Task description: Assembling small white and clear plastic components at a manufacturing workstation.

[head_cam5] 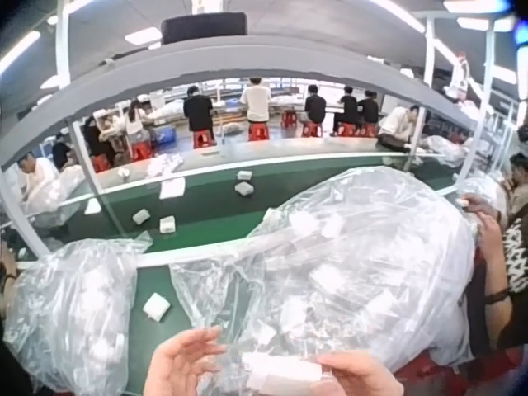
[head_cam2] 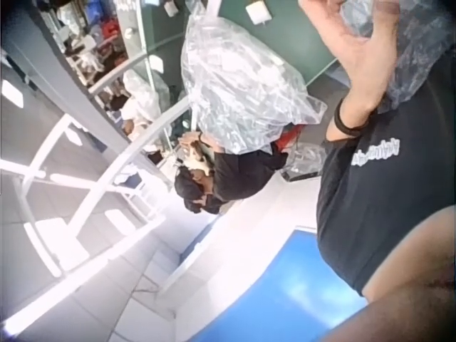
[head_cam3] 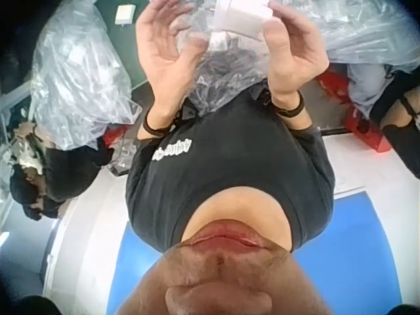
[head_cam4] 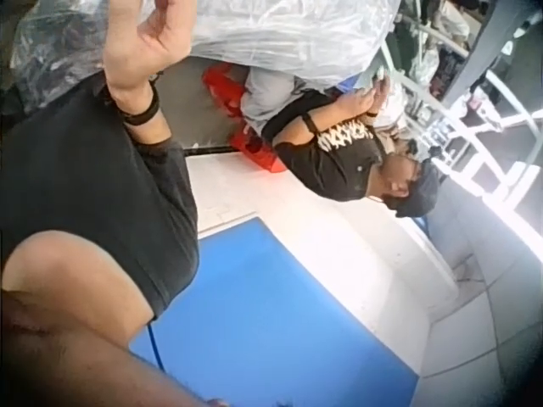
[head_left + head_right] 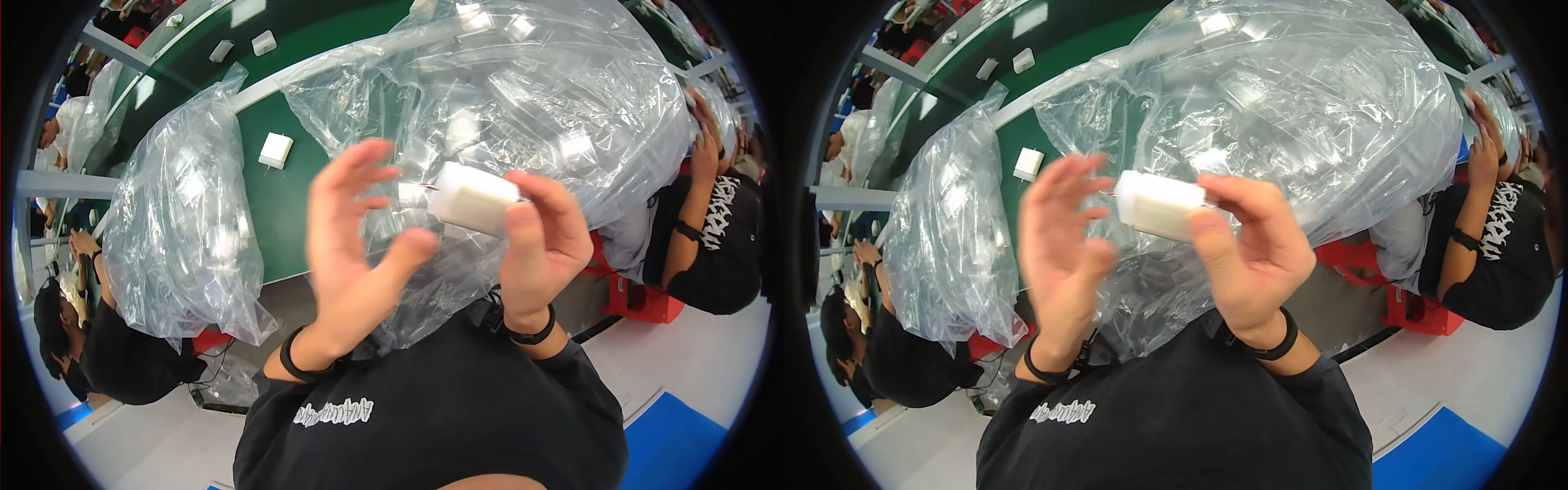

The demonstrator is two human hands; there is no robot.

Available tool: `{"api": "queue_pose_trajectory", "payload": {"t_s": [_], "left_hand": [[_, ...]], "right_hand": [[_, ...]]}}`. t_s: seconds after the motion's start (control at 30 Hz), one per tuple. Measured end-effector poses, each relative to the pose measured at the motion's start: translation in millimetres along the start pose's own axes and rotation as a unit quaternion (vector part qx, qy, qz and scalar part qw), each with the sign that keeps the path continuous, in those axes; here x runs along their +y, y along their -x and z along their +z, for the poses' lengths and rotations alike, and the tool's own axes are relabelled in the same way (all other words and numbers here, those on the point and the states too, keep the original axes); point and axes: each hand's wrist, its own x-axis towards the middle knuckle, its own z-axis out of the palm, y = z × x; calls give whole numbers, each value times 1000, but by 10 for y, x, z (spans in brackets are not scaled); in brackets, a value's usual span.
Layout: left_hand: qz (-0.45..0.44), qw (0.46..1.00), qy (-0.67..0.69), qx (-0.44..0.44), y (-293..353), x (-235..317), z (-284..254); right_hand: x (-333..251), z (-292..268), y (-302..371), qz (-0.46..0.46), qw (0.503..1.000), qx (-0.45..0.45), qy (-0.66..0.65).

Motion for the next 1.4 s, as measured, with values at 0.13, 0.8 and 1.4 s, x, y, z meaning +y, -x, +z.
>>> {"api": "queue_pose_trajectory", "payload": {"t_s": [0.13,0.8,1.4], "left_hand": [[264,937,228,12,80,530,102],[134,963,215,-91,165,946,-81],[16,909,322,-266,158,1070,-578]], "right_hand": [[-37,-145,-90,50,997,45,-45],[-12,-208,-49,122,989,48,-65],[-25,-133,-128,120,987,23,-102]]}}
